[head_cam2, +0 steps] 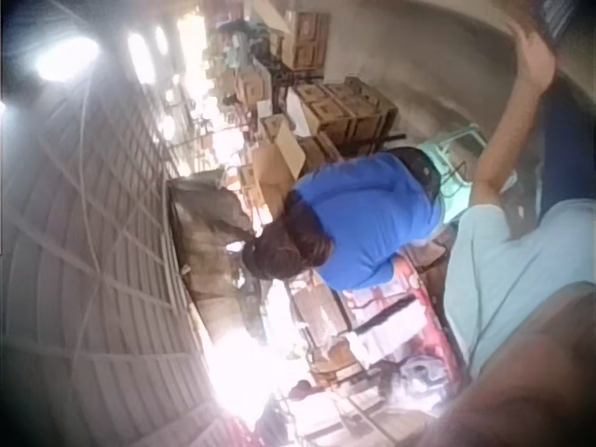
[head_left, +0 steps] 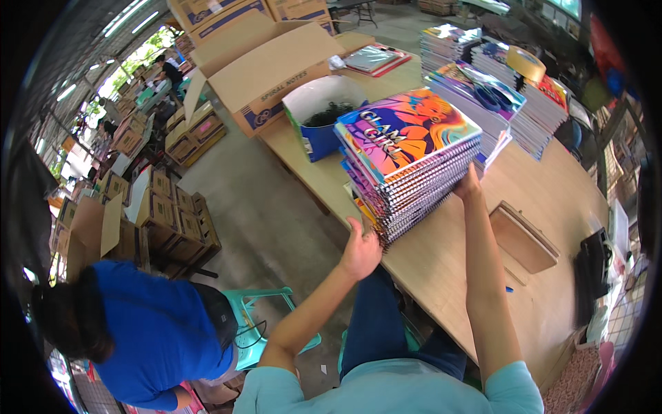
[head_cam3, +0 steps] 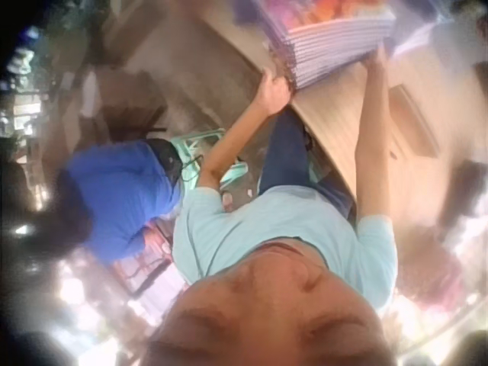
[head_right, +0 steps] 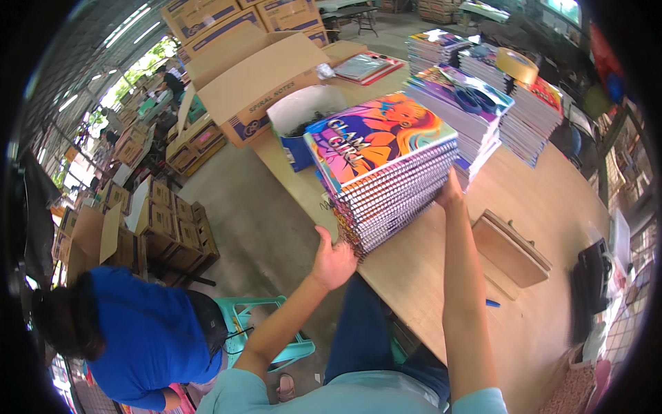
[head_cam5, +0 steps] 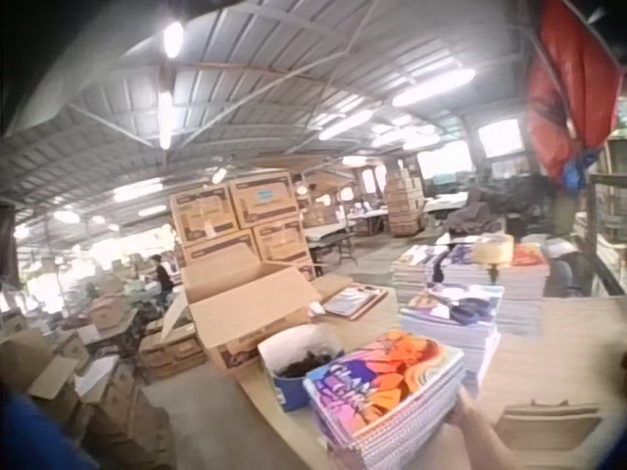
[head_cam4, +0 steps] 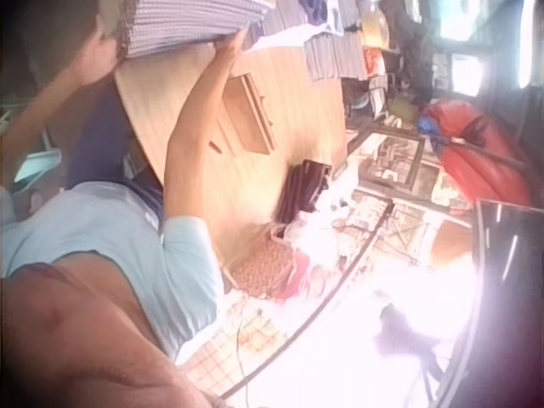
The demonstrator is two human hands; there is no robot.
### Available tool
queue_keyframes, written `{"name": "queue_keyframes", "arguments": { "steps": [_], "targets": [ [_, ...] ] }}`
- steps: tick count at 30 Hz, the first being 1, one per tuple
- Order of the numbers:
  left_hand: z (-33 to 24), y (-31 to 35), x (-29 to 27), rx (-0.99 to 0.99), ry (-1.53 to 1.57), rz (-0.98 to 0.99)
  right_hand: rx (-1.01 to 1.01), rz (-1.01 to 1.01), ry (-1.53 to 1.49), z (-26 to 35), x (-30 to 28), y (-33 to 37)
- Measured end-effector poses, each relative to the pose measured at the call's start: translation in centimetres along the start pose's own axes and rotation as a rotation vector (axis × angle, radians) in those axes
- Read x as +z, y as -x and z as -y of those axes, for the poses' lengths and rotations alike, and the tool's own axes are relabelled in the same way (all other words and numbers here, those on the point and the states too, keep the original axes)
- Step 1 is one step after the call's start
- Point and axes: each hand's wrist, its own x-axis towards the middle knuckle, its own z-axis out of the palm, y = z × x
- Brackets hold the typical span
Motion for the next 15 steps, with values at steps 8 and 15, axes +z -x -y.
{"name": "queue_keyframes", "arguments": {
  "steps": [8, 15],
  "targets": [
    [-1.4, -0.4, 1.5, 0.552, -0.491, -0.549, -0.086, -0.191, 0.118, 1.3, 3.1, 1.0],
    [-9.3, -8.1, -3.1, 0.677, -0.816, -0.495, -0.394, -0.289, 0.321, -1.0, 2.5, 3.0]
  ]
}}
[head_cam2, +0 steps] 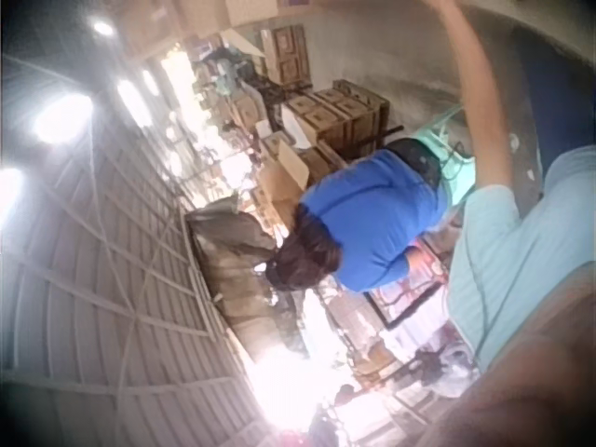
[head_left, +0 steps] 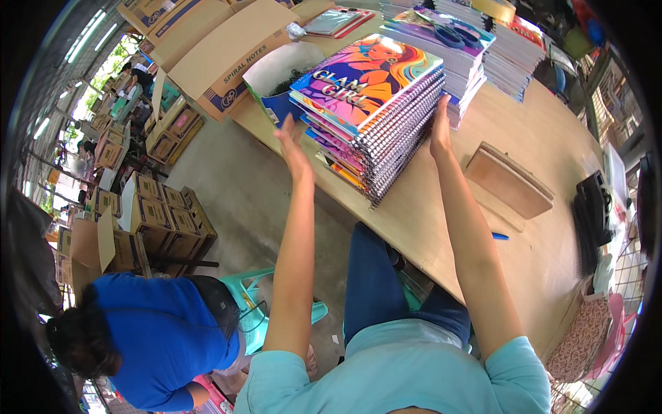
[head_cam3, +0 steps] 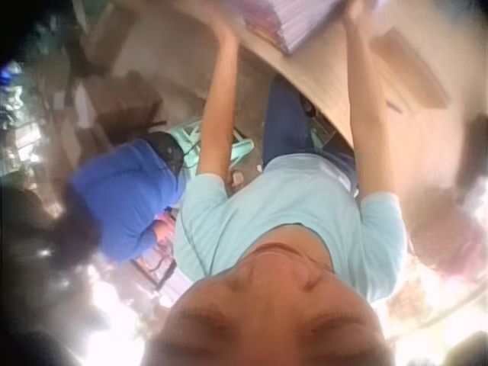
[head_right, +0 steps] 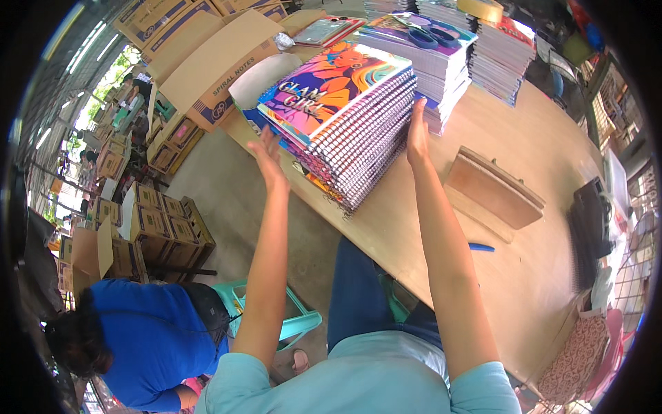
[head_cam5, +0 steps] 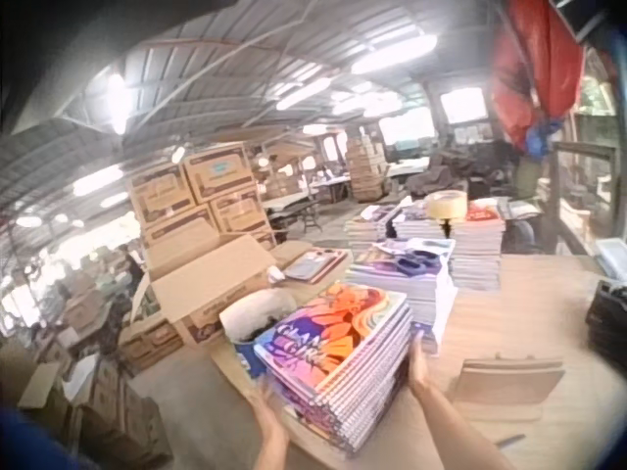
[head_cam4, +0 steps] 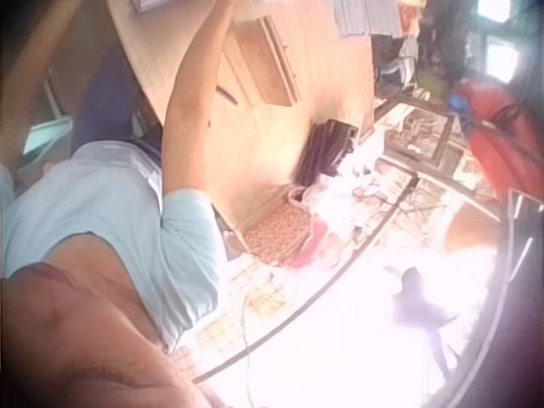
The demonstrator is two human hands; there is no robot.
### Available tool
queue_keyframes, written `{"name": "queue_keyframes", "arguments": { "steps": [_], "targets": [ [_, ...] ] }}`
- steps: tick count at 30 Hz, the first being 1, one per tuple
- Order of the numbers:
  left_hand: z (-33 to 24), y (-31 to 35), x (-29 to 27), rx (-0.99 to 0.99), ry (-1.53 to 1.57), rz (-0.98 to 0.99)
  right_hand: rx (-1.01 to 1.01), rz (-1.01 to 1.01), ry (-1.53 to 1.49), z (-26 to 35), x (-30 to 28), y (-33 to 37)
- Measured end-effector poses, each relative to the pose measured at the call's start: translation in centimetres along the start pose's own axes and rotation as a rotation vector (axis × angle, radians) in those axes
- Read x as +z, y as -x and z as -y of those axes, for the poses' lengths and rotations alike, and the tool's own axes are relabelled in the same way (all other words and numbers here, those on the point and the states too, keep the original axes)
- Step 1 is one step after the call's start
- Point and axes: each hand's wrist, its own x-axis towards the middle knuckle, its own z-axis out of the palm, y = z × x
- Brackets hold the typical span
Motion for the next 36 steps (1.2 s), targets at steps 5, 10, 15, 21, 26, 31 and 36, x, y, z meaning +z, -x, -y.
{"name": "queue_keyframes", "arguments": {
  "steps": [5, 10, 15, 21, 26, 31, 36],
  "targets": [
    [7.2, 2.9, 2.3, -0.197, 0.205, -0.059, 0.021, 0.112, -0.009, -1.7, -1.3, 0.5],
    [7.1, -0.4, 1.8, -0.302, 0.487, 0.156, -0.017, -0.125, 0.142, -2.0, 0.4, 4.4],
    [4.5, -3.7, 1.8, -0.399, 0.532, 0.329, 0.038, -0.139, -0.102, -2.0, 1.8, 4.6],
    [3.8, -1.2, 2.3, -0.461, 0.547, 0.316, 0.063, -0.4, 0.15, -0.8, 3.4, 5.4],
    [4.2, -1.6, 1.1, -0.357, 0.554, 0.166, -0.04, -0.329, 0.015, -0.3, 3.2, 5.0],
    [4.6, -6.8, 0.3, -0.123, 0.614, 0.364, -0.297, -0.38, 0.045, 1.7, 4.3, 4.0],
    [6.7, -9.3, -3.5, -0.146, 0.576, 0.307, -0.233, -0.402, 0.063, 3.2, 6.6, 4.9]
  ]
}}
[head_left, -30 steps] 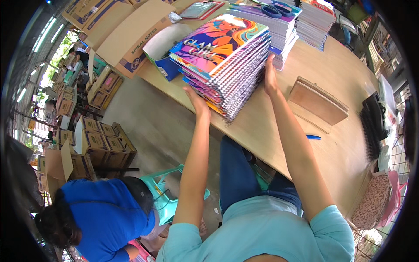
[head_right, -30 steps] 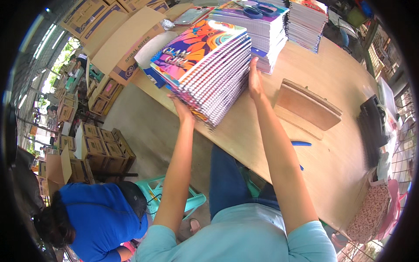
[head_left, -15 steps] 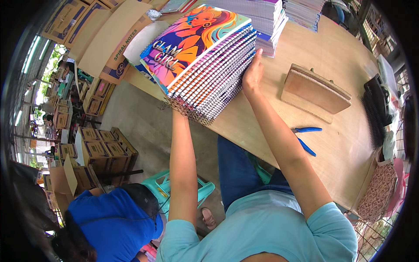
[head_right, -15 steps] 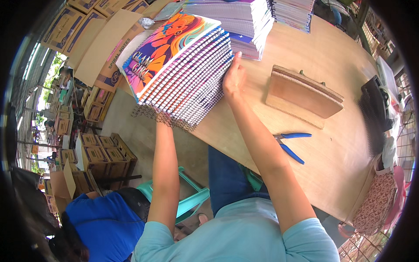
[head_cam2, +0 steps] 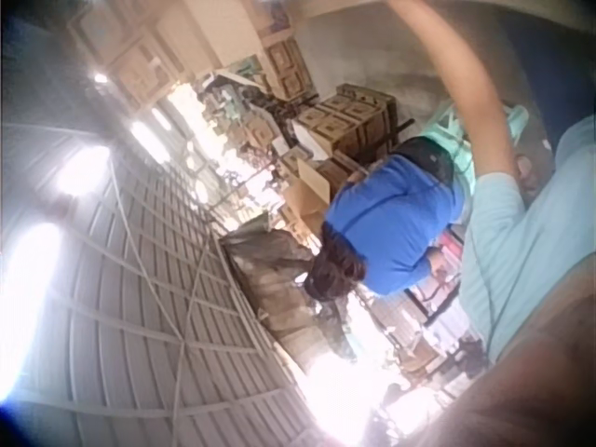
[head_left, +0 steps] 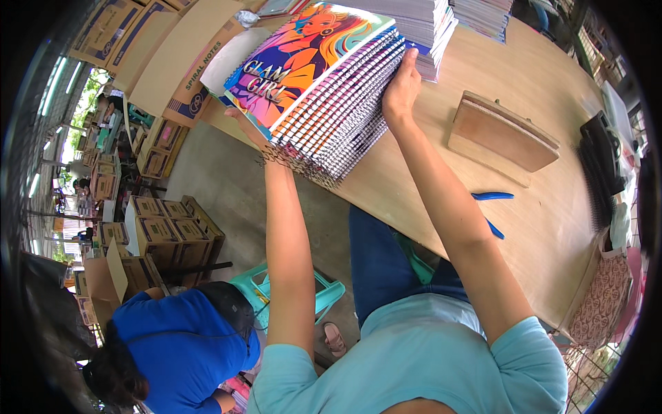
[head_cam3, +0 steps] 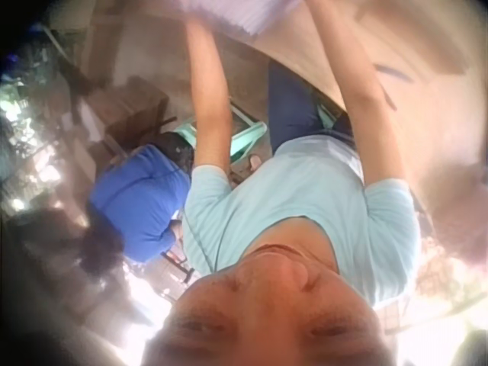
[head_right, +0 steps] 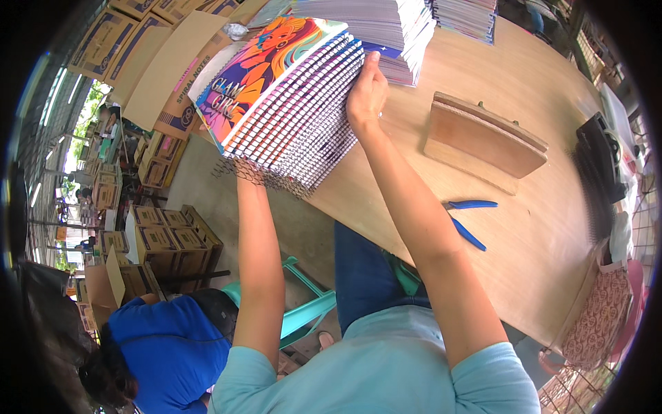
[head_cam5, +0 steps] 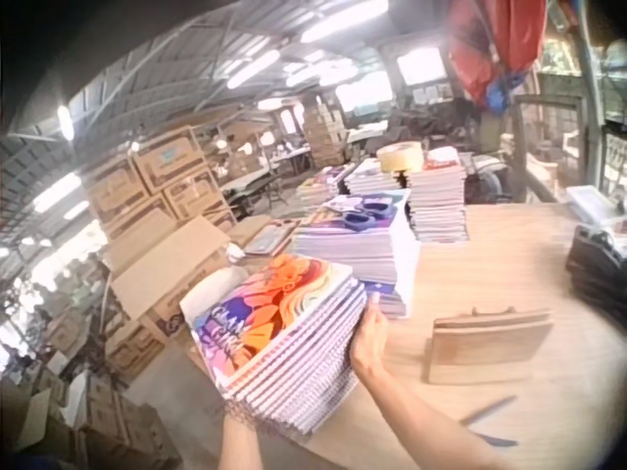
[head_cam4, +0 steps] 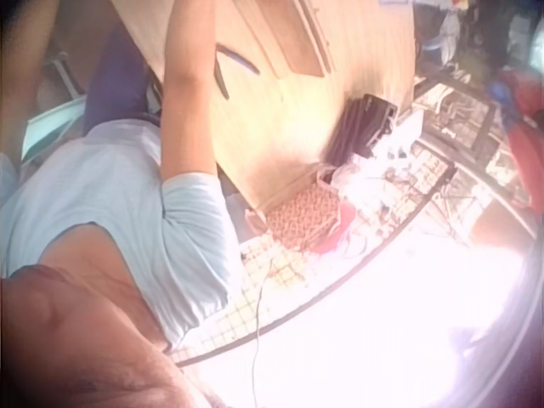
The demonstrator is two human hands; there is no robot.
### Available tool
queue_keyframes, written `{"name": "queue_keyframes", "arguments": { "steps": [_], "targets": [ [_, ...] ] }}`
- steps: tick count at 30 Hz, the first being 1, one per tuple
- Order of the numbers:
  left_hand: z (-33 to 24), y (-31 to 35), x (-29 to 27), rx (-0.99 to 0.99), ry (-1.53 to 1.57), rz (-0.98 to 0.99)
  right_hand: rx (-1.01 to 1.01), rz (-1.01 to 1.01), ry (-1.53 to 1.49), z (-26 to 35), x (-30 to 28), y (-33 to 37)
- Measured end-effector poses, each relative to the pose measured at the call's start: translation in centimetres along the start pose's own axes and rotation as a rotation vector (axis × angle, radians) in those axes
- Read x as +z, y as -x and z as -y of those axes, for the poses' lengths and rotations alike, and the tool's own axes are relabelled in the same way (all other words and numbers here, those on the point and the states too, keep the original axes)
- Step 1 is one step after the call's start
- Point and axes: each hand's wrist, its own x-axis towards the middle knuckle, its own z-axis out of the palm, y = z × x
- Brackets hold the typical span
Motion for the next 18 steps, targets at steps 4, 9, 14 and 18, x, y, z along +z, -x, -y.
{"name": "queue_keyframes", "arguments": {
  "steps": [4, 9, 14, 18],
  "targets": [
    [-0.7, 1.9, 10.1, 0.199, -0.052, 0.083, -0.143, -0.004, 0.07, 0.2, -2.2, -2.1],
    [-6.8, 3.6, 15.5, 0.426, -0.515, -0.059, -0.148, 0.092, 0.07, 4.2, -0.2, -0.3],
    [-6.6, 3.3, 16.6, 0.406, -0.513, -0.154, -0.084, 0.048, 0.166, 5.1, 0.1, -0.5],
    [-4.8, 3.4, 13.7, 0.373, -0.35, -0.222, -0.296, 0.002, 0.15, 3.1, -1.0, 1.0]
  ]
}}
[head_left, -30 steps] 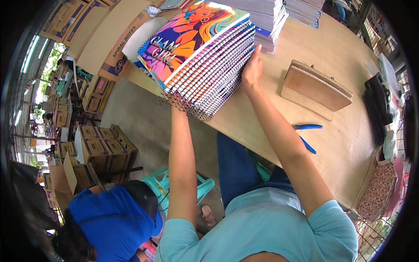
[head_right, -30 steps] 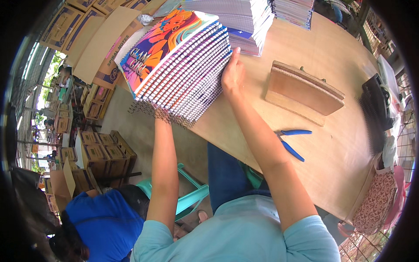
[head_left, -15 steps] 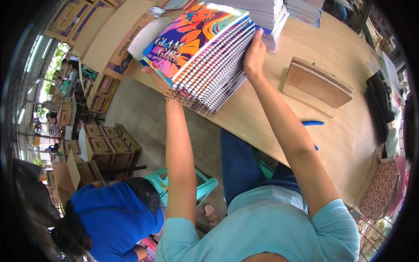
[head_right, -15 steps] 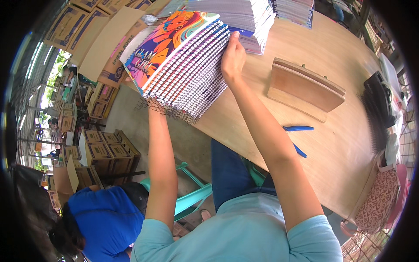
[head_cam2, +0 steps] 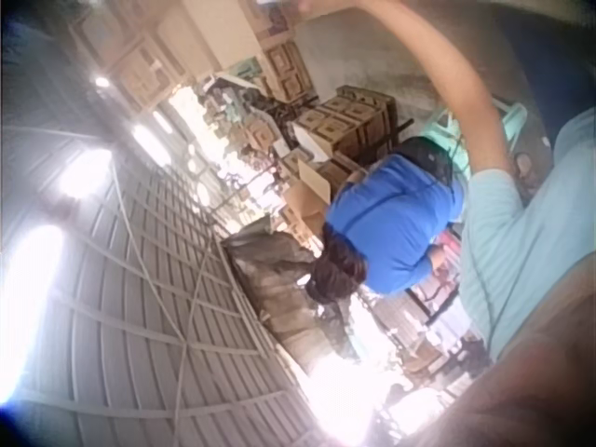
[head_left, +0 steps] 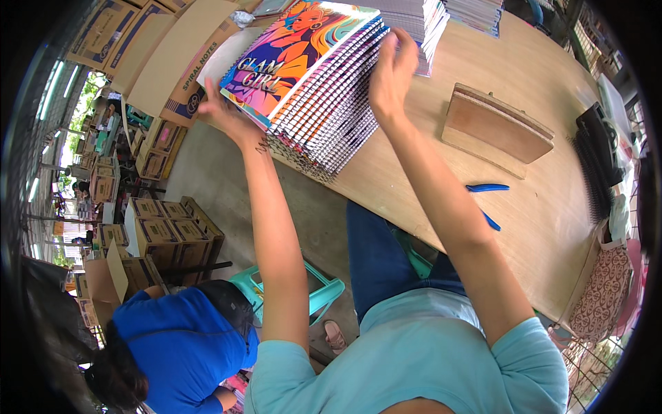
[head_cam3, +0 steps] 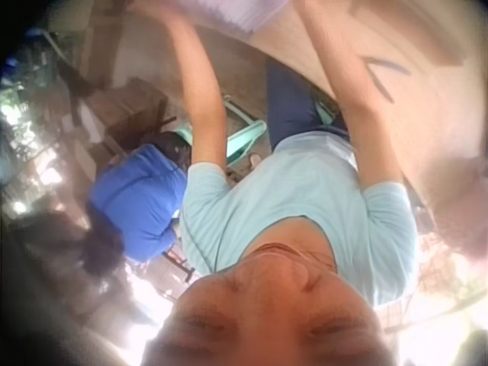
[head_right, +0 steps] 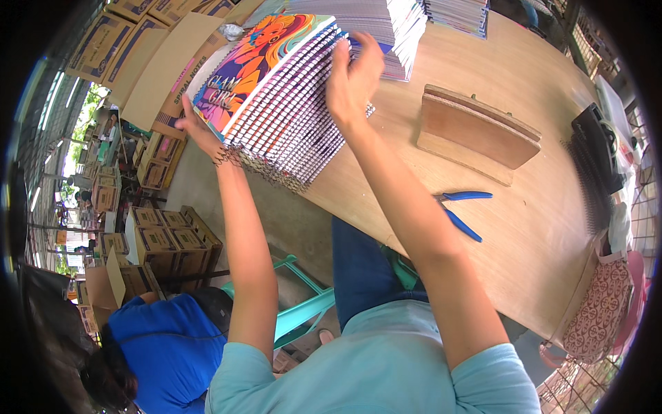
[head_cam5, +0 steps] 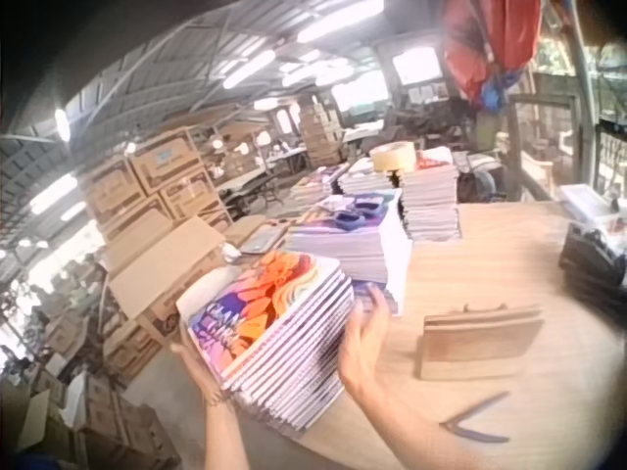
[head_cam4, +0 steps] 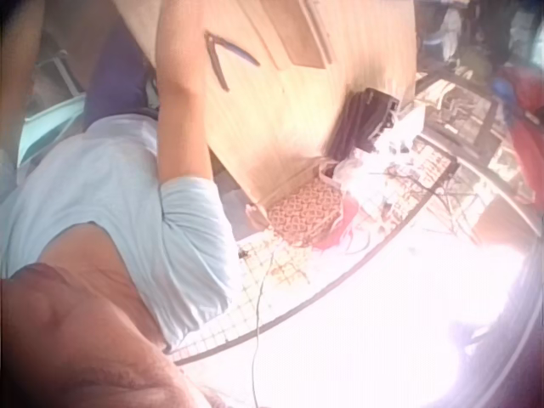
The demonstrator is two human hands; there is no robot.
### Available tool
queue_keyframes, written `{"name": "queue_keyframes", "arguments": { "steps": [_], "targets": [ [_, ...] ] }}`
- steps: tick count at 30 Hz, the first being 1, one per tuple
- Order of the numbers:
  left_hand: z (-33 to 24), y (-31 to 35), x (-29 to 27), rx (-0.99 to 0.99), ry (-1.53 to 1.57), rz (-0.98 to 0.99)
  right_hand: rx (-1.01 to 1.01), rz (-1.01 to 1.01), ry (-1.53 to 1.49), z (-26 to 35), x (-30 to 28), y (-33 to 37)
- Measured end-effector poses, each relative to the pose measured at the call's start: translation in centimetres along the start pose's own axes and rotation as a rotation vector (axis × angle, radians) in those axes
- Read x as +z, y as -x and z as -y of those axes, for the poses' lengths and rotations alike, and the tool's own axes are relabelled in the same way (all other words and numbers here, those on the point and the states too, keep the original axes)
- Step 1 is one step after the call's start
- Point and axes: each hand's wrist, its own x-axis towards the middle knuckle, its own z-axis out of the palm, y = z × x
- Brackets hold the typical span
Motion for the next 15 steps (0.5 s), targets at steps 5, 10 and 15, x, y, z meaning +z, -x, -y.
{"name": "queue_keyframes", "arguments": {
  "steps": [5, 10, 15],
  "targets": [
    [9.8, 3.8, -6.9, -0.523, 0.257, 0.049, 0.137, 0.106, 0.084, -6.0, -1.2, 8.5],
    [10.6, 5.0, -6.5, -0.52, 0.026, 0.205, 0.104, 0.057, 0.167, -6.7, 0.9, 9.2],
    [12.3, 5.0, -5.9, -0.254, -0.256, 0.203, 0.166, 0.128, 0.113, -6.6, 1.3, 6.9]
  ]
}}
